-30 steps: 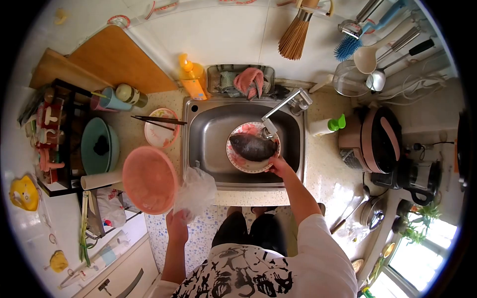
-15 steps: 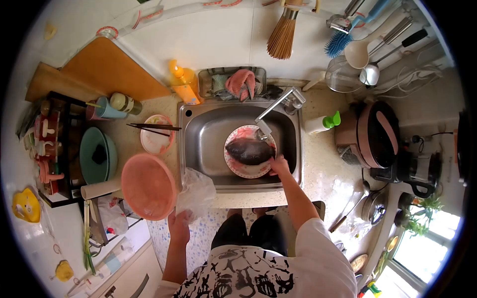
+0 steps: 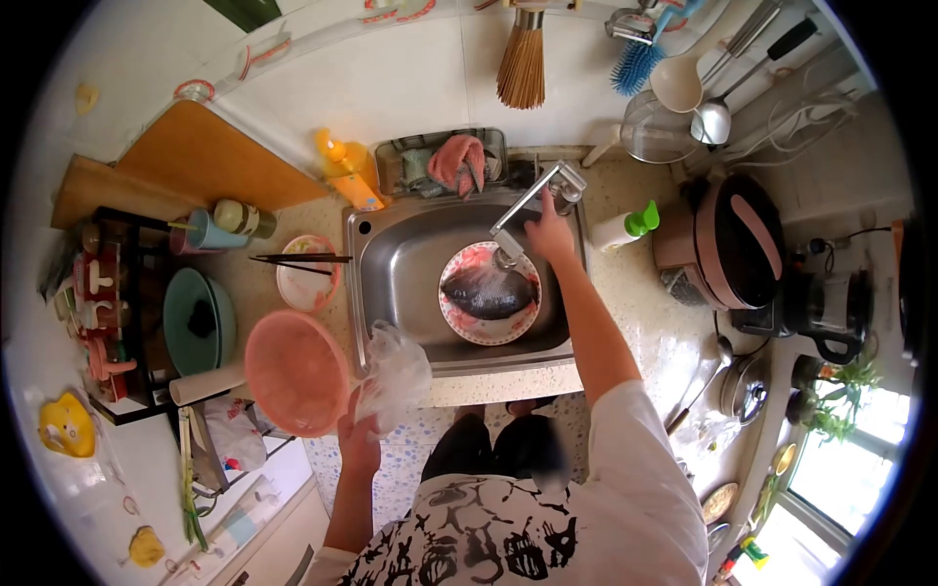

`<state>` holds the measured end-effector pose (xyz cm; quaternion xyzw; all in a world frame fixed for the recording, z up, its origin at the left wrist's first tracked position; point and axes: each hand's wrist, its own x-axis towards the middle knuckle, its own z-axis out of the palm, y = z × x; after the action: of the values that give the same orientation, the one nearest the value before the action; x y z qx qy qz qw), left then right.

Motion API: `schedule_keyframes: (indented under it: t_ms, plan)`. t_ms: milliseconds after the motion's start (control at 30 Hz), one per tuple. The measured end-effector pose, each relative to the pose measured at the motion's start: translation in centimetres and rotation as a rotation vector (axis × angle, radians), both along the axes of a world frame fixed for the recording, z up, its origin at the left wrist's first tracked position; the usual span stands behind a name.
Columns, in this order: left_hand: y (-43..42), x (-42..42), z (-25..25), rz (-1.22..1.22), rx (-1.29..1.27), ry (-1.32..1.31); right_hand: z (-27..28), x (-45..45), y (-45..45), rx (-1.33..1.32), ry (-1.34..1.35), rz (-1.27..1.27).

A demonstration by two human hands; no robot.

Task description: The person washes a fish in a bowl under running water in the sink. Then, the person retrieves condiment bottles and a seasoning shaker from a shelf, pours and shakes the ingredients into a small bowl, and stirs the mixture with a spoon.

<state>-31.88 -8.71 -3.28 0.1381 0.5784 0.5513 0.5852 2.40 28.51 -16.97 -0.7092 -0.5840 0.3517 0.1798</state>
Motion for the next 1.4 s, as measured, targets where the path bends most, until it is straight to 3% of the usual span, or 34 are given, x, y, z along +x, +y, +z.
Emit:
schedule_keyframes:
  t_ms: [67,133,167,200,300,367,400,500,567,633,800,867,1000,1167,1267,1300,1400]
  plan:
    - [1.4,0.6,0.5,-0.090,0.061,-0.043,-0.8,0.6,-5.2,0.265,0.007,-0.036]
    - [2.9,2.3,1.4,-0.166,0.103,-0.116,-3.4,1.3,-11.9,0.393,0.236,-0.054]
    - [3.1,2.9,0.8,-0.167,0.084,-0.244,-2.4,0.5,-15.8,0.301,0.617,-0.199]
    - [3.2,3.5,-0.7,-0.167,0.064,-0.373,-0.2,0.7,-20.0,0.187,0.696,-0.208]
    - [5.3,7.6,-1.4,-0.288,0.074,-0.699,1.7,-0.9,-29.6,-0.122,0.992,-0.579]
    - [7.0,11.2,-0.2,-0.275,0.025,-1.038,1.9,-0.8,-33.6,-0.394,1.535,-0.753]
    - [7.5,12.7,-0.1,-0.301,0.002,-1.071,4.6,-0.9,-34.4,-0.540,1.843,-0.832]
    - [8.1,15.6,-1.1,-0.398,-0.076,-1.160,8.7,-1.1,-34.2,-0.494,2.203,-0.624]
    - [8.1,16.6,-2.5,-0.480,-0.135,-1.202,9.8,0.1,-34.2,-0.376,2.231,-0.710]
    - [7.6,17.2,-2.6,-0.506,-0.264,-1.000,11.3,1.4,-34.6,-0.177,2.286,-0.727]
    - [5.3,17.8,-2.9,-0.632,-0.343,-0.663,11.3,6.0,-37.6,0.015,2.139,-0.795]
    - [3.9,18.3,-3.1,-0.652,-0.304,-0.662,11.3,7.6,-39.2,0.030,2.050,-0.753]
    - [0.7,20.4,-0.4,-0.651,-0.247,-0.561,13.5,8.9,-42.4,0.037,1.688,-1.073]
    - [-5.2,24.7,1.3,-0.614,-0.190,-0.466,14.3,12.4,-49.6,0.353,2.026,-0.640]
    - [-8.9,26.8,2.0,-0.624,-0.180,-0.551,15.2,13.5,-53.2,0.402,1.696,-0.665]
    - [-10.2,27.3,2.0,-0.647,-0.135,-0.595,15.3,13.1,-54.1,0.339,1.458,-0.772]
    - [-14.5,29.3,2.5,-0.648,-0.069,-0.674,15.1,12.7,-56.0,0.517,0.433,-0.053]
